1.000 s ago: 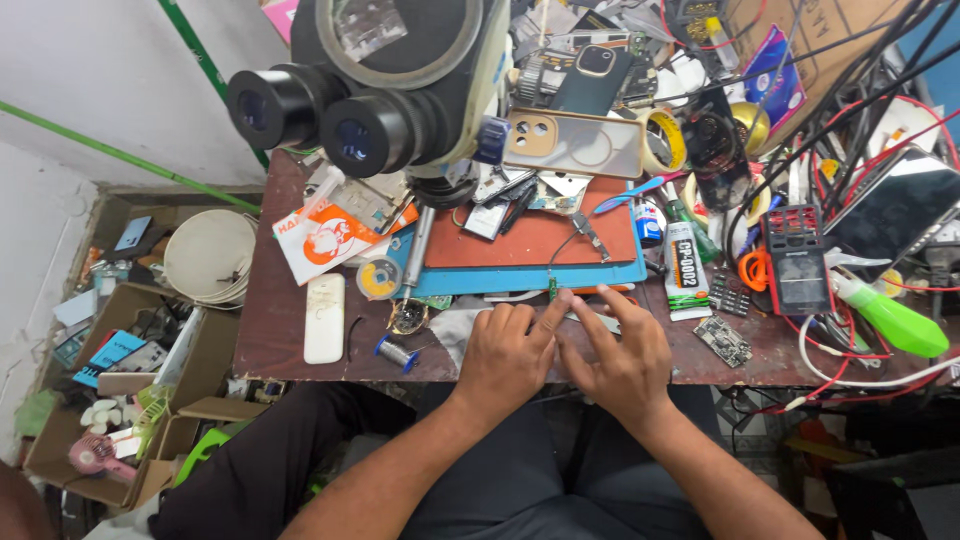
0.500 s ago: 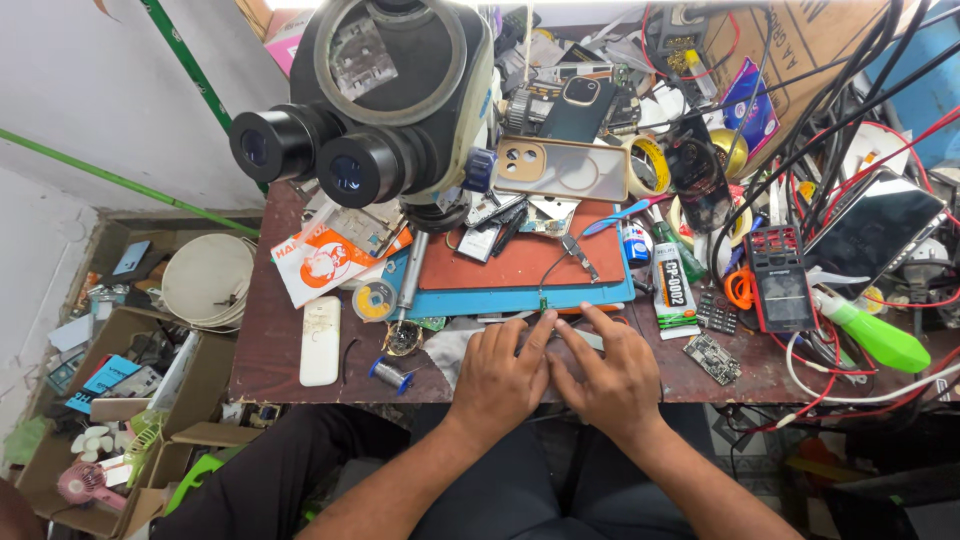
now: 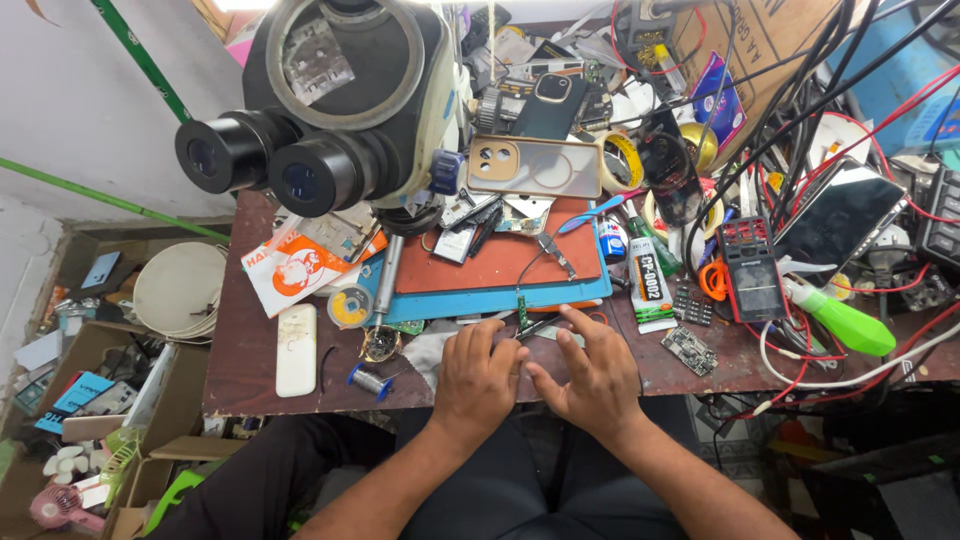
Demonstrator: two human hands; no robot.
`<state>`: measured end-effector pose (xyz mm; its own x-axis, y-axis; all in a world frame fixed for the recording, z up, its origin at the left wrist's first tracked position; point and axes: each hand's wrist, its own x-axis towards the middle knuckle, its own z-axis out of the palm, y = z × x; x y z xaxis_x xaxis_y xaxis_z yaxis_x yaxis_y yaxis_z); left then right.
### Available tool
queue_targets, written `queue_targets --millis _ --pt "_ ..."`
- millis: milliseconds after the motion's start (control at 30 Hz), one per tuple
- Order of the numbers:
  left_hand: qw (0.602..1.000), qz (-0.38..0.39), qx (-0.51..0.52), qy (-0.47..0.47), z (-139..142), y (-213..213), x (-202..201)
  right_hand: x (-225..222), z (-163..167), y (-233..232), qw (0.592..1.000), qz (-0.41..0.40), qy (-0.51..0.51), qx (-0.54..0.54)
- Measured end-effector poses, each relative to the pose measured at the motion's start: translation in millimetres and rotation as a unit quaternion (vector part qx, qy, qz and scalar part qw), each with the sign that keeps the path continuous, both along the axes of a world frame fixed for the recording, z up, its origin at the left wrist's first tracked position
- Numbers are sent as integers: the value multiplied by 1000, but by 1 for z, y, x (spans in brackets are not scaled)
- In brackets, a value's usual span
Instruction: The person uses a soldering iron to apply solder to a small green circuit board. They then wipe the board with a cloth and handle a tube of flux paste before continuing to solder and wipe the board.
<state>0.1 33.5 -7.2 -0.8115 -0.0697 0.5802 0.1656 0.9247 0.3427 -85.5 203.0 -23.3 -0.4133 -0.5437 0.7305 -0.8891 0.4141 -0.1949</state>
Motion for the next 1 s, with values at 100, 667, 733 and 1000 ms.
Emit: queue_targets --millis 100,667,733,1000 --pt "1000 2 -1 -5 -1 0 -1 0 0 -1 1000 -3 -7 8" --pt "999 7 -44 -31 0 6 -4 4 22 0 999 -27 -41 15" --pt "999 7 -42 -8 -1 7 -5 4 22 0 999 -29 -41 12" --pt "997 -11 -68 -15 -1 7 -6 3 19 5 999 -23 -29 19"
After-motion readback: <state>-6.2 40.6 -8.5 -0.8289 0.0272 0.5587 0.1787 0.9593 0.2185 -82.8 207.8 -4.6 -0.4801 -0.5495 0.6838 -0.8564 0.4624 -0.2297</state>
